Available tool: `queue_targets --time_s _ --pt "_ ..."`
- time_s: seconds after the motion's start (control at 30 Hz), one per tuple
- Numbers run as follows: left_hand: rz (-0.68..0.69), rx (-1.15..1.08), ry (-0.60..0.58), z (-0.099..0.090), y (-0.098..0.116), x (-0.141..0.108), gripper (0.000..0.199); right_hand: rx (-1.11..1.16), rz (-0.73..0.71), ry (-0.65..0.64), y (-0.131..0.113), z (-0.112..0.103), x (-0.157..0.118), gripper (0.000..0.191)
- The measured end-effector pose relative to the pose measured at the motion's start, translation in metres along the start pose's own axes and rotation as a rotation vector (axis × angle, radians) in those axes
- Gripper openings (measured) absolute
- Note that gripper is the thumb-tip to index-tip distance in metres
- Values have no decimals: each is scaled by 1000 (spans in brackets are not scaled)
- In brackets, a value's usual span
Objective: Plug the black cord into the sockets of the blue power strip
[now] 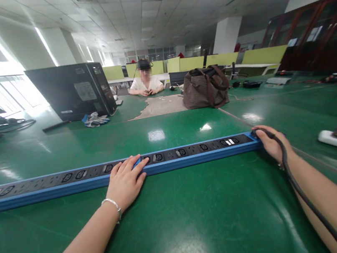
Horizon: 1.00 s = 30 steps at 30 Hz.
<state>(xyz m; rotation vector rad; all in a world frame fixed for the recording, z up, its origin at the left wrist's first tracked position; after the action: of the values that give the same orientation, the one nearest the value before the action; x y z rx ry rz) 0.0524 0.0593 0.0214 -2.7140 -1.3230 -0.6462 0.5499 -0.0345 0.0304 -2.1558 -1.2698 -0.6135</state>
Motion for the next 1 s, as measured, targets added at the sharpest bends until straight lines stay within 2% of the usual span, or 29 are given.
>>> queue_targets --time_s 0.17,0.3,0.43,0.53,0.73,0.83,1.0 --pt "0 -5 10 1 0 0 42 71 8 -47 -4 -1 -4 37" --pt "8 2 9 2 -1 0 42 12 -8 -103 -7 -5 -6 39" --pt "8 2 10 2 -2 0 42 -38 50 -150 -10 -8 -5 36" --pt "8 -1 9 2 -2 0 42 -51 108 -143 -9 -10 -6 35" --pt "3 -1 7 2 -2 0 43 -70 51 -114 -9 -8 -9 40" --pt "5 -3 11 2 -2 0 43 -70 35 -79 -6 -8 -9 38" --pt "1 -20 9 2 -2 0 42 -71 61 -105 -4 -4 -4 32"
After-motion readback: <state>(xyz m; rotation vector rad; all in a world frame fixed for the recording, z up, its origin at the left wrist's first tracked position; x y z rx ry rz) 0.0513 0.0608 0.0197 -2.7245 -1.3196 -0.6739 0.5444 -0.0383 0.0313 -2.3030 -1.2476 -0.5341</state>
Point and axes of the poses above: each hand's wrist, its own x-axis towards the middle knuckle, its own z-axis out of the palm, y = z × x, the point moved 7 cm from there along x, towards the middle knuckle, and after that the axes turned 12 degrees about -x, right-handed, at the moved point
